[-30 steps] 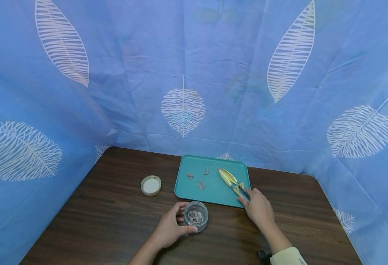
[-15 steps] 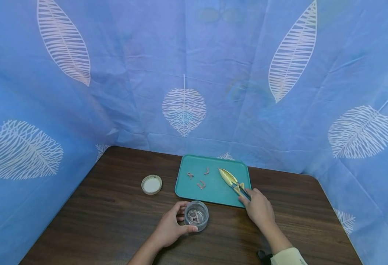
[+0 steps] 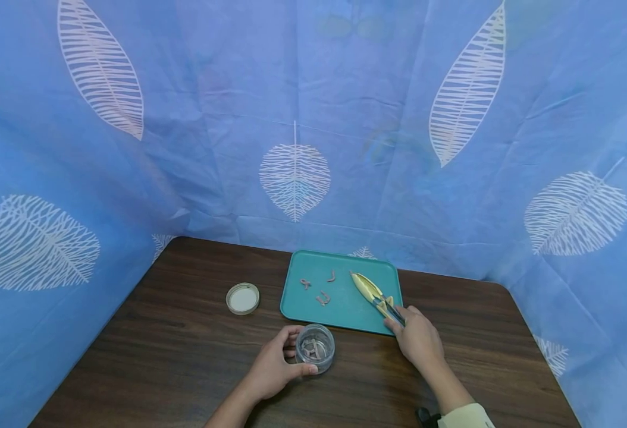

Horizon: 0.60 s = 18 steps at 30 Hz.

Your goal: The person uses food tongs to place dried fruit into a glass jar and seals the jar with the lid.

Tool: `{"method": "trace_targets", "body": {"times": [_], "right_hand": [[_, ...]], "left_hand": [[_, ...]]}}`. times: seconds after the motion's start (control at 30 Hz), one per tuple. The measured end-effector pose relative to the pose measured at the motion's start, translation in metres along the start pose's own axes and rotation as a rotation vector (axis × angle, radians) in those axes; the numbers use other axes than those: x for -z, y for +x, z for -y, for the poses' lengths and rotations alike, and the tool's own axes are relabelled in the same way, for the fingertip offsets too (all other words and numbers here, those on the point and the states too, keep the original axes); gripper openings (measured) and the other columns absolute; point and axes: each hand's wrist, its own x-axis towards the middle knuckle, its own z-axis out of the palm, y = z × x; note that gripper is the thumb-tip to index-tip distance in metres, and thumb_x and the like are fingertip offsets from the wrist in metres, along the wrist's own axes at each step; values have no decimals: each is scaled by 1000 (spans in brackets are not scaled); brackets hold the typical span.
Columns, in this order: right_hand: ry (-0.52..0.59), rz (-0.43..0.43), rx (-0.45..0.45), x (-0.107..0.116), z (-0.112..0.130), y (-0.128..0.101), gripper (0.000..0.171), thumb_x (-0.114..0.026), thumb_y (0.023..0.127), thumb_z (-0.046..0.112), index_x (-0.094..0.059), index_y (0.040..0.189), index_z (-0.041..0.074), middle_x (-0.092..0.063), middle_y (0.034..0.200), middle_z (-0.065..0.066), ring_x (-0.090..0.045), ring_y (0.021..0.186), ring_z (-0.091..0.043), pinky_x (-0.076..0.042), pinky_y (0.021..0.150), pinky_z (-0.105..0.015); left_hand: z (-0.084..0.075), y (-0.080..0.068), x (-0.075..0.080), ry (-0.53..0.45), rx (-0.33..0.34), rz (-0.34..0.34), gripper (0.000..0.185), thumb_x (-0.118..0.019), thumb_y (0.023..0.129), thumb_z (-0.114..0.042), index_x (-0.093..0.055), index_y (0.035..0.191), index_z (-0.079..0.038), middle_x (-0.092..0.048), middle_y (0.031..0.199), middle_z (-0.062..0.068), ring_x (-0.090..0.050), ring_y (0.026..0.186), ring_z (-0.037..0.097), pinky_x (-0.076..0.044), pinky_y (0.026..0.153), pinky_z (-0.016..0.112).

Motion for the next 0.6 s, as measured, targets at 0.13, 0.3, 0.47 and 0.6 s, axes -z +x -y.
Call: {"method": "trace_targets", "body": {"times": [0.13,0.3,0.47,0.6], "right_hand": [[3,-3,-12,1,0,-3,59,-73,105,37,-62,151,2,-54,91,-7,-44,66,-19,-35,56,-30],[-3,-16,-18,3,1,-6,58,-73,104,38,-63,150,5,-53,89,-4,-43,64,-18,-34,55,-28],[6,-27,-13,6,3,-13,57,-74,104,37,-64,150,5,-53,89,-4,-43,64,-17,-34,54,-27],[14,-27,-10,7,4,-21,57,-74,104,36,-64,150,4,-55,89,-3,-43,63,-17,-34,53,-27]], "left_hand": [[1,0,0,8,-1,0,80,-97,82,-36,-58,149,-17,-69,138,8,-66,124,25,-59,99,33],[1,0,0,8,9,1,80,-97,82,-37,-58,149,-16,-69,139,9,-66,124,25,-59,100,36],[-1,0,0,14,19,-2,82,-97,82,-38,-57,150,-14,-68,139,10,-66,123,25,-59,101,39],[-2,-1,0,21,19,-6,82,-97,82,-38,-57,150,-13,-68,139,10,-66,123,25,-59,101,38]]}}
